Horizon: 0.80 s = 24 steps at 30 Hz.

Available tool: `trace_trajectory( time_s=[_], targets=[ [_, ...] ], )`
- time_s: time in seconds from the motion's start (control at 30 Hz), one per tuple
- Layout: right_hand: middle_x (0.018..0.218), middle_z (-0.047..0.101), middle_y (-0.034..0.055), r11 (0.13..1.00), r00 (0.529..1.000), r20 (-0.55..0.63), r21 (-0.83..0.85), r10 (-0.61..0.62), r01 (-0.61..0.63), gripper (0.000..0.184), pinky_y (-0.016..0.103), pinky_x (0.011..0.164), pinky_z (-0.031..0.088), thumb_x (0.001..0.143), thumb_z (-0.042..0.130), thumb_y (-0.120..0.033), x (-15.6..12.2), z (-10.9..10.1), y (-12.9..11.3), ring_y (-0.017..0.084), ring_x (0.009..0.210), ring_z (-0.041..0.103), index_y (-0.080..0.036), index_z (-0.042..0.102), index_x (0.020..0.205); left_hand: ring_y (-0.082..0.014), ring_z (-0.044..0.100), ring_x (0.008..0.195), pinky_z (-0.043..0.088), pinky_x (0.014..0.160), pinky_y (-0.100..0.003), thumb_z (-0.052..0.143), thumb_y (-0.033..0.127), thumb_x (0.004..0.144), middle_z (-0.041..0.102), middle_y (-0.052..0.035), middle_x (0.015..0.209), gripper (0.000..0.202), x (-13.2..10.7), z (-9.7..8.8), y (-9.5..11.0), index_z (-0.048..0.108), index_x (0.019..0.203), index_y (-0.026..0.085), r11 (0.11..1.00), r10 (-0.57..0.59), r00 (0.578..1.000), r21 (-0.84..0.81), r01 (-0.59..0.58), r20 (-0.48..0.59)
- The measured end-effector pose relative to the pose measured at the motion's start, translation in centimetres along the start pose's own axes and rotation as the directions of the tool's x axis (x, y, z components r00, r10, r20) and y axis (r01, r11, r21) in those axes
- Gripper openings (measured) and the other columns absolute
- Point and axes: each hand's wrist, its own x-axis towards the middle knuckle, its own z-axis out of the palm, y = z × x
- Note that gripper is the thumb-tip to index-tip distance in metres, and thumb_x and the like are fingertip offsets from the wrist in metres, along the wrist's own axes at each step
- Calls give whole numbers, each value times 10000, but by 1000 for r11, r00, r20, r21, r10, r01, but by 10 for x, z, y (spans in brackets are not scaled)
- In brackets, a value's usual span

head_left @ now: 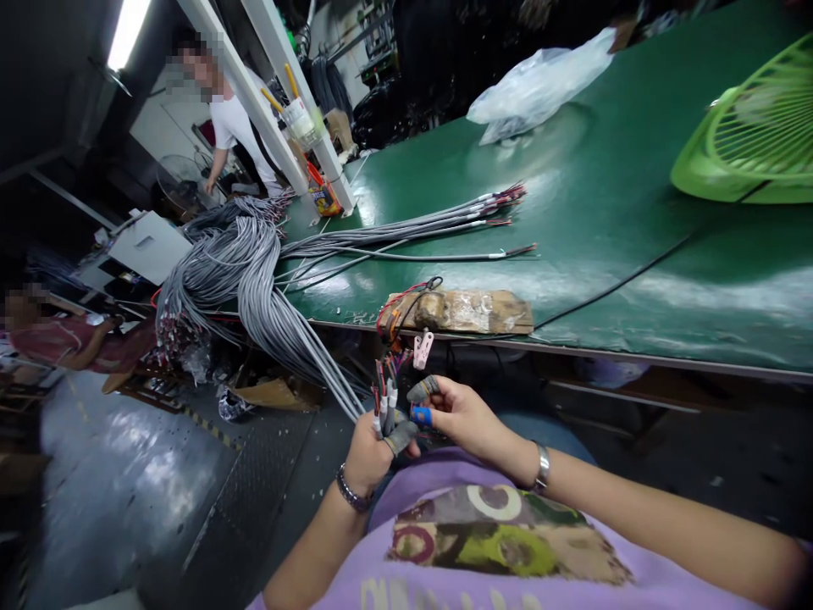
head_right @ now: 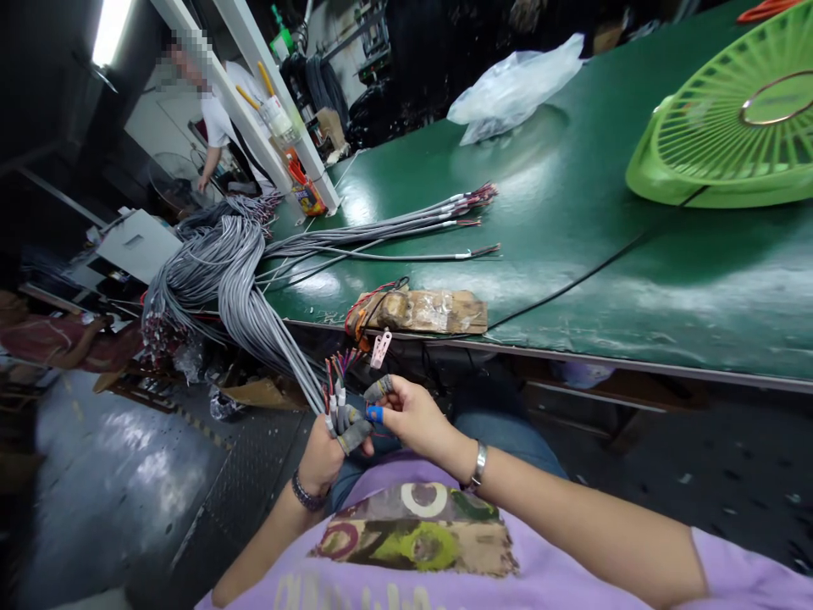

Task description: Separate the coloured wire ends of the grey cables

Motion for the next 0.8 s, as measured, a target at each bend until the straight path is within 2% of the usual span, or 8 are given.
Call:
trace_trajectory(
  time_s=[0.07, 0.23, 0.4, 0.57, 0.7, 0.8],
  targets=[
    [619, 595, -24, 1000, 999, -33, -12, 26, -27, 325, 236, 522, 397, 573, 757, -328, 0, -1, 3, 109, 549, 531, -178, 535, 757, -127, 547, 494, 441, 564, -245, 640, 340, 770, 610, -30, 493, 323, 1, 0, 2, 610, 514, 143, 1000, -15, 1000, -7, 15, 10],
    [627, 603, -14, 998, 997, -62, -36, 46, -48, 331, 227, 509, 384, 573, 752, -328, -1, -4, 8, 106, 552, 531, -170, 541, 772, -126, 536, 485, 437, 542, -241, 647, 296, 756, 605, -21, 490, 265, 3, 4, -5, 616, 544, 140, 988, -16, 982, -152, -13, -187],
    [614, 582, -29, 999, 997, -71, -28, 32, -34, 339, 211, 494, 357, 573, 757, -328, -3, -2, 8, 90, 537, 505, -172, 542, 782, -114, 514, 461, 423, 526, -231, 628, 250, 756, 583, -7, 469, 227, 5, 6, -10, 631, 560, 136, 980, -23, 964, -198, -32, -266],
    [639, 588, -20, 998, 995, -85, -13, 53, -55, 349, 219, 512, 371, 585, 751, -352, -4, -5, 8, 96, 555, 504, -170, 555, 810, -115, 514, 468, 421, 530, -232, 624, 258, 762, 576, -3, 466, 250, 3, 7, -9, 608, 540, 143, 985, -14, 965, -169, -32, -262],
    [704, 598, -6, 992, 992, -6, 30, 125, -124, 367, 235, 548, 405, 658, 698, -430, -2, -6, 0, 98, 579, 512, -167, 583, 886, -114, 518, 483, 416, 550, -231, 623, 290, 776, 576, 2, 462, 288, 1, 7, -6, 576, 527, 154, 989, 26, 972, -133, -58, -232],
    [667, 611, 0, 991, 987, 87, -6, 134, -134, 368, 233, 539, 387, 669, 691, -468, 1, -2, -7, 105, 574, 520, -152, 589, 829, -115, 518, 484, 414, 546, -233, 613, 307, 788, 575, -1, 462, 310, 0, 7, -4, 578, 522, 154, 993, 48, 978, -98, -69, -202]
  ],
)
